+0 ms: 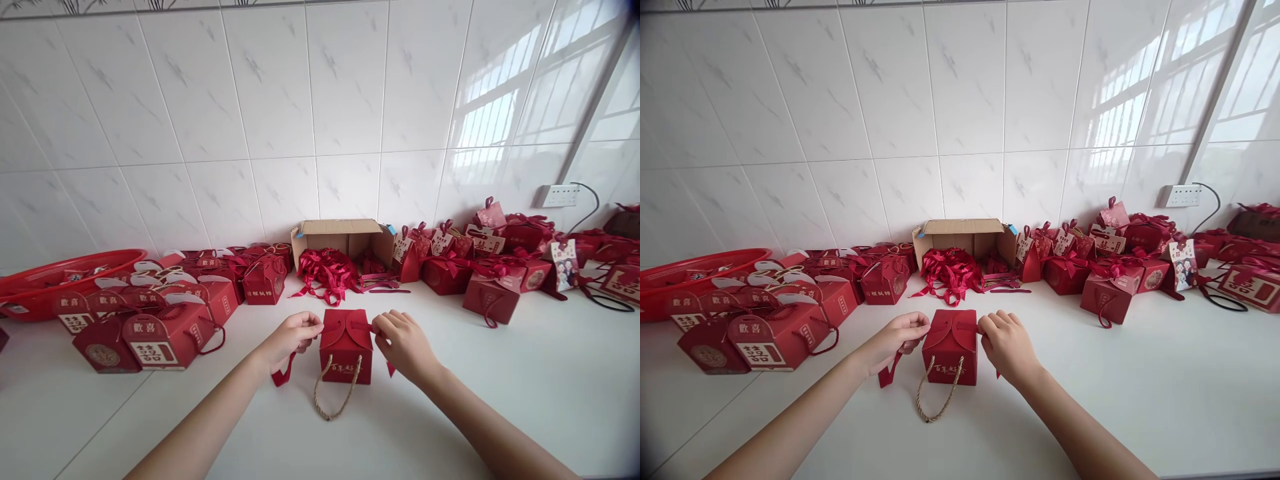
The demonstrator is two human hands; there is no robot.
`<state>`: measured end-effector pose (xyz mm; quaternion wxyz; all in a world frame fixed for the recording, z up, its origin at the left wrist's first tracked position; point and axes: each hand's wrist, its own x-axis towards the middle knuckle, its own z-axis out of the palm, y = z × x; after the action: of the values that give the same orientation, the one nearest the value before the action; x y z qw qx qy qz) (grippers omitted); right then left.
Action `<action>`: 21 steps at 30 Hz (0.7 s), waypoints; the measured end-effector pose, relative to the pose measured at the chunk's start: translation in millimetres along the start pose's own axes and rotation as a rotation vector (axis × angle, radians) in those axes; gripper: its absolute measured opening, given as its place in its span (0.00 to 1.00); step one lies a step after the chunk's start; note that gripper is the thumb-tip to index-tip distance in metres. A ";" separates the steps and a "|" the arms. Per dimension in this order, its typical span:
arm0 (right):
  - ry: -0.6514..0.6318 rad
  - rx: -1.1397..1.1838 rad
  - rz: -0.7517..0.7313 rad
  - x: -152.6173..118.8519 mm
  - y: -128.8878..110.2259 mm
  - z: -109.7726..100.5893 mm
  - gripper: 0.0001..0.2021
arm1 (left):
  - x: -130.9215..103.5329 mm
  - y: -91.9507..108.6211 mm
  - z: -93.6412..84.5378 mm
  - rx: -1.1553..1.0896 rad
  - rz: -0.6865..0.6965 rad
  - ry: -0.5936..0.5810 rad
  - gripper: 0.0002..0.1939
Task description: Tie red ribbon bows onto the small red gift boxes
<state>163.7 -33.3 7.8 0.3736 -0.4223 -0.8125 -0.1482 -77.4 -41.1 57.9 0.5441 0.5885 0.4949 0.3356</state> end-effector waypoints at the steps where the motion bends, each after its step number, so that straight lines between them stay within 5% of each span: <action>1: -0.008 0.017 0.010 -1.9 -0.4 1.5 0.11 | -0.7 -4.5 0.7 -0.018 0.022 0.003 0.14; 11: -0.034 0.111 0.110 -11.3 1.8 8.4 0.09 | 3.6 -37.1 3.8 -0.019 0.101 0.146 0.15; 17: 0.076 0.072 0.344 -38.4 -22.3 -19.8 0.06 | -39.8 -40.9 2.4 0.108 0.166 0.451 0.13; 21: -0.040 0.531 0.608 -49.7 -46.8 -33.2 0.09 | -57.1 -49.6 15.4 0.109 0.137 0.315 0.18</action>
<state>160.5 -108.4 -2.7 0.4805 -0.5348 -0.6678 0.1925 -90.0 -104.0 15.0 0.4030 0.5896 0.5504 0.4324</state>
